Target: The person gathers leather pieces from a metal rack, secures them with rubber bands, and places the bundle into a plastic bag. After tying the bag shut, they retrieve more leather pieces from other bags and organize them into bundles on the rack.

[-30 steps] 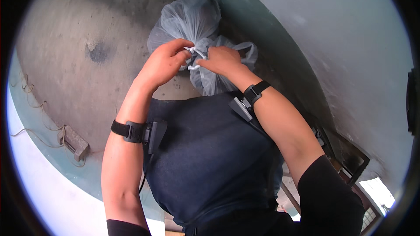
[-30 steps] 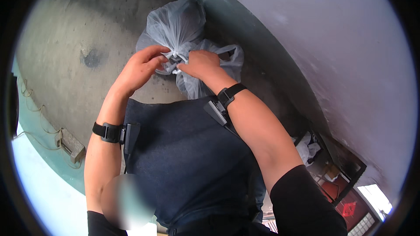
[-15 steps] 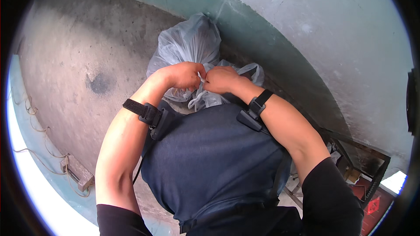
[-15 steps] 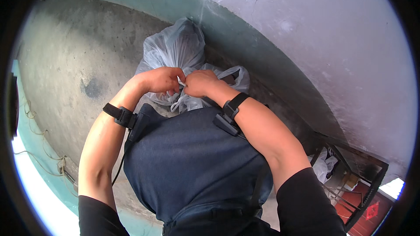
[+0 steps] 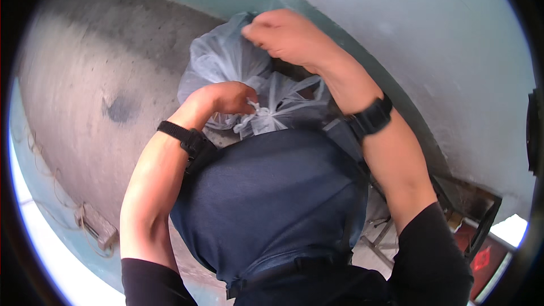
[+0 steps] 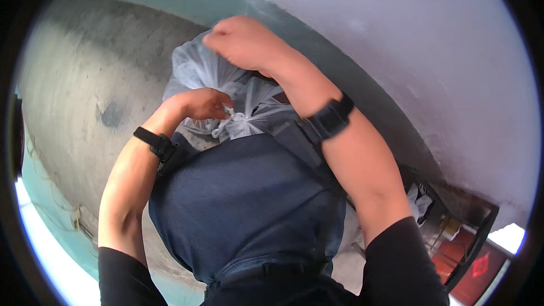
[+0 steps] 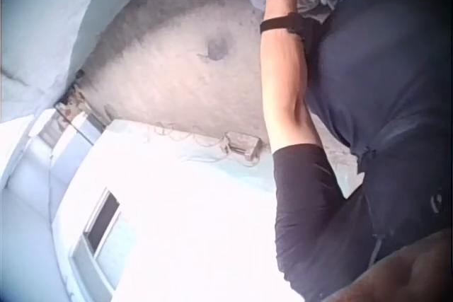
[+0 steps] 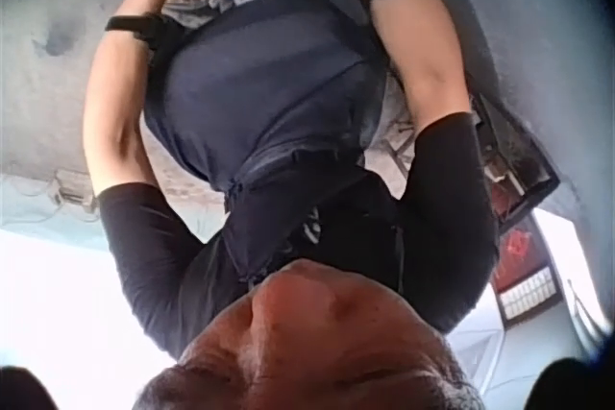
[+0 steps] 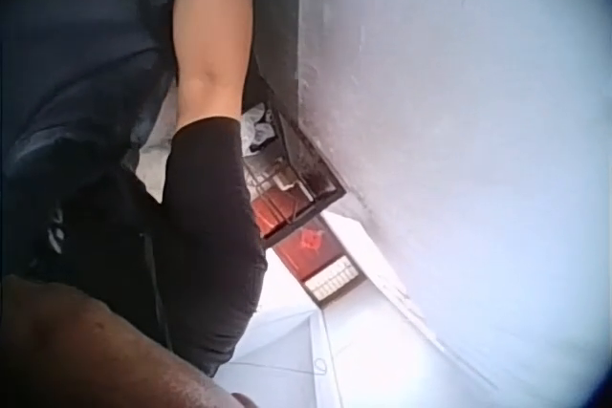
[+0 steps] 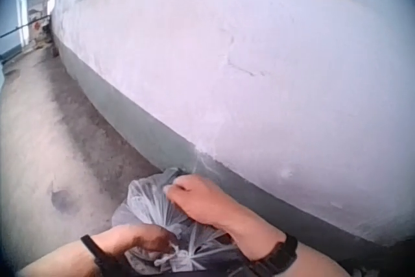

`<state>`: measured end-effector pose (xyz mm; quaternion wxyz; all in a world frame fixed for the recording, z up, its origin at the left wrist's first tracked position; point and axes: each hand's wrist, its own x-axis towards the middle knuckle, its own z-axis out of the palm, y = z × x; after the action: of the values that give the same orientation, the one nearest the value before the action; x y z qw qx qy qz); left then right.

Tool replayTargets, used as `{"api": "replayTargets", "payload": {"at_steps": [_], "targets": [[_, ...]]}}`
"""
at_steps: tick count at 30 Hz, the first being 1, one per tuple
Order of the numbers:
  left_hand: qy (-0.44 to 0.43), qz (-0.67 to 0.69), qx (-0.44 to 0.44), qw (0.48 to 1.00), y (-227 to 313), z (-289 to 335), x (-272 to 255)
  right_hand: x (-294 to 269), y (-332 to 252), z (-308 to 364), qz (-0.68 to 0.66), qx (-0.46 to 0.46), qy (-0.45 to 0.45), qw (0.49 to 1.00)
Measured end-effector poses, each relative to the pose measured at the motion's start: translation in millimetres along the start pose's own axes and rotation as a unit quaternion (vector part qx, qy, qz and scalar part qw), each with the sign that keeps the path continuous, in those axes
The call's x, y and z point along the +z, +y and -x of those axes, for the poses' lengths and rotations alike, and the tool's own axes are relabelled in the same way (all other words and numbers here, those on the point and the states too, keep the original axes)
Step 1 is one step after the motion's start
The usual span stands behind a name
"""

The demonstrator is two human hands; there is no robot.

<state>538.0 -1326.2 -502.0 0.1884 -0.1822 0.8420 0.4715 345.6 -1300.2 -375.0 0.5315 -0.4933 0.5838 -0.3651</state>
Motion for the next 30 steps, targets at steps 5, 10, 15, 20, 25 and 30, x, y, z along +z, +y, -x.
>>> {"api": "replayTargets", "payload": {"at_steps": [5,10,15,20,25,30], "targets": [[-0.117,0.075,-0.087,0.986,44,-16,-19,-1,48,27,0.381,0.069,-0.135,0.912],[-0.039,0.04,-0.06,0.997,28,-18,11,20,98,51,0.445,0.127,-0.164,0.871],[-0.04,0.066,-0.098,0.992,36,-23,7,19,126,48,0.37,0.108,-0.229,0.894],[0.041,0.18,-0.178,0.967,65,-9,-5,19,137,43,0.013,0.367,-0.208,0.907],[0.177,0.212,-0.137,0.951,43,2,12,29,139,46,0.247,0.234,-0.174,0.924],[0.152,0.226,-0.147,0.951,40,0,24,26,117,61,0.532,-0.04,-0.135,0.835]]}}
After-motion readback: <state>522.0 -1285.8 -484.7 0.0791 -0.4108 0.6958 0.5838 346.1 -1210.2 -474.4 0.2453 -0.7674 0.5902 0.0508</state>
